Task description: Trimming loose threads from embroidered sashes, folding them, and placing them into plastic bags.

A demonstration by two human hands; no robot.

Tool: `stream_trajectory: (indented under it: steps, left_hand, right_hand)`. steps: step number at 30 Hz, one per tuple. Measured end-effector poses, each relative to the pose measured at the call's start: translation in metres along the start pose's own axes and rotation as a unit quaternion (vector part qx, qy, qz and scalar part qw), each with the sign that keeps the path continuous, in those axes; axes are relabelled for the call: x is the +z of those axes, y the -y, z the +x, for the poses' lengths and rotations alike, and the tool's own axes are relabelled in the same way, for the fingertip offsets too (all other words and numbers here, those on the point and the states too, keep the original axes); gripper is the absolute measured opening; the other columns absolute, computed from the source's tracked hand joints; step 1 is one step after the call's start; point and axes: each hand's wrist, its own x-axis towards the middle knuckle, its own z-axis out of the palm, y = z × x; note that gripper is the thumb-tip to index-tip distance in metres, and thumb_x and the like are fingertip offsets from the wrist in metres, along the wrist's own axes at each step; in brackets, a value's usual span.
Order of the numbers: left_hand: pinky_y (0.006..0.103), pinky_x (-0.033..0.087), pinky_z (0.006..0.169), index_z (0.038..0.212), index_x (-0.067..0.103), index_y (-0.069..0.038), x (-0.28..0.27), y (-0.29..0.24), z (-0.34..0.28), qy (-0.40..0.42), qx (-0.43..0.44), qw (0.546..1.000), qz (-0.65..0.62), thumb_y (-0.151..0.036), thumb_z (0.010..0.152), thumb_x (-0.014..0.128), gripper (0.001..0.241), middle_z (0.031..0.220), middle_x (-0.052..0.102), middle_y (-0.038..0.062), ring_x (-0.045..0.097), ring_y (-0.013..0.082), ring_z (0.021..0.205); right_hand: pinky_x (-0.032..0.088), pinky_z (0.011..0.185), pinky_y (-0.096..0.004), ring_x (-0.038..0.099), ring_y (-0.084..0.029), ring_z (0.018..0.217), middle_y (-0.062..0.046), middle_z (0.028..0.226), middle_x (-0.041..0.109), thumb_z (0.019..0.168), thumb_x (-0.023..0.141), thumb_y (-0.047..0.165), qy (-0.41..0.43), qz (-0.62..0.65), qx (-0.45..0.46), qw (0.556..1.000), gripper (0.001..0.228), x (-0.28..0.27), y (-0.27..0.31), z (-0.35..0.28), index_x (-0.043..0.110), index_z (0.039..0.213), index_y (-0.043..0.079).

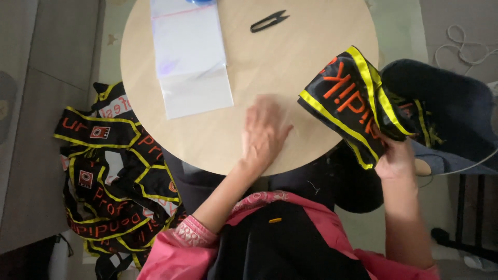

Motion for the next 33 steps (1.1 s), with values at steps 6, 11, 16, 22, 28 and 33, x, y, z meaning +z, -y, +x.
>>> stream_trajectory:
  steps: [6,11,16,22,28,33]
  left_hand:
    - [0.0542,0.029,0.100,0.106,0.061,-0.014,-0.011,0.006,0.011,0.104,0.223,0.954,-0.171,0.003,0.067,0.051,0.044,0.128,0.045,0.011,0.032,0.0337,0.124]
    - [0.0425,0.041,0.079,0.080,0.064,-0.008,-0.026,-0.017,0.005,-0.026,0.116,0.982,-0.146,-0.047,0.073,0.062,0.039,0.104,0.057,0.013,0.050,0.0298,0.100]
    - [0.0511,0.029,0.100,0.115,0.047,-0.005,0.010,-0.014,0.009,0.032,0.048,0.997,-0.056,-0.029,0.083,0.058,0.041,0.128,0.040,0.019,0.034,0.0344,0.122]
    - [0.0430,0.038,0.080,0.102,0.058,-0.007,0.004,-0.018,0.021,-0.037,0.082,0.993,-0.077,0.002,0.075,0.055,0.029,0.110,0.048,0.015,0.043,0.0327,0.103]
    - [0.0309,0.049,0.063,0.115,0.054,-0.015,0.020,-0.020,0.012,-0.004,0.097,0.994,-0.043,-0.008,0.083,0.045,0.034,0.078,0.056,0.003,0.058,0.0214,0.079]
    - [0.0384,0.047,0.072,0.103,0.058,-0.002,-0.009,-0.042,0.008,0.069,0.070,0.994,0.045,-0.058,0.070,0.055,0.065,0.097,0.053,0.014,0.049,0.0277,0.098]
  right_hand:
    - [0.045,0.098,-0.038,0.048,-0.024,0.119,-0.009,0.124,0.050,0.075,0.055,0.004,-0.042,-0.047,-0.034,0.997,0.045,0.001,-0.003,-0.017,0.048,0.119,0.007]
    - [0.054,0.086,-0.035,0.061,-0.022,0.099,-0.009,0.106,0.061,0.071,0.065,0.005,-0.137,-0.058,-0.106,0.983,0.029,-0.025,-0.019,-0.017,0.061,0.099,0.004]
    - [0.051,0.095,-0.034,0.056,-0.020,0.112,-0.006,0.117,0.057,0.072,0.065,0.006,-0.164,-0.069,-0.143,0.974,0.038,-0.015,-0.002,-0.024,0.057,0.109,0.008]
    - [0.051,0.093,-0.035,0.056,-0.019,0.109,-0.006,0.116,0.057,0.072,0.063,0.005,-0.142,-0.042,-0.122,0.981,0.037,-0.027,-0.013,-0.026,0.057,0.108,0.009]
    - [0.057,0.082,-0.040,0.065,-0.026,0.089,-0.010,0.089,0.064,0.069,0.072,-0.002,-0.236,-0.039,-0.126,0.963,0.031,-0.001,-0.020,-0.026,0.063,0.097,0.008]
    - [0.058,0.079,-0.038,0.065,-0.025,0.086,-0.010,0.085,0.063,0.068,0.071,-0.003,-0.239,-0.030,-0.128,0.962,0.028,0.014,-0.009,-0.032,0.064,0.094,0.005]
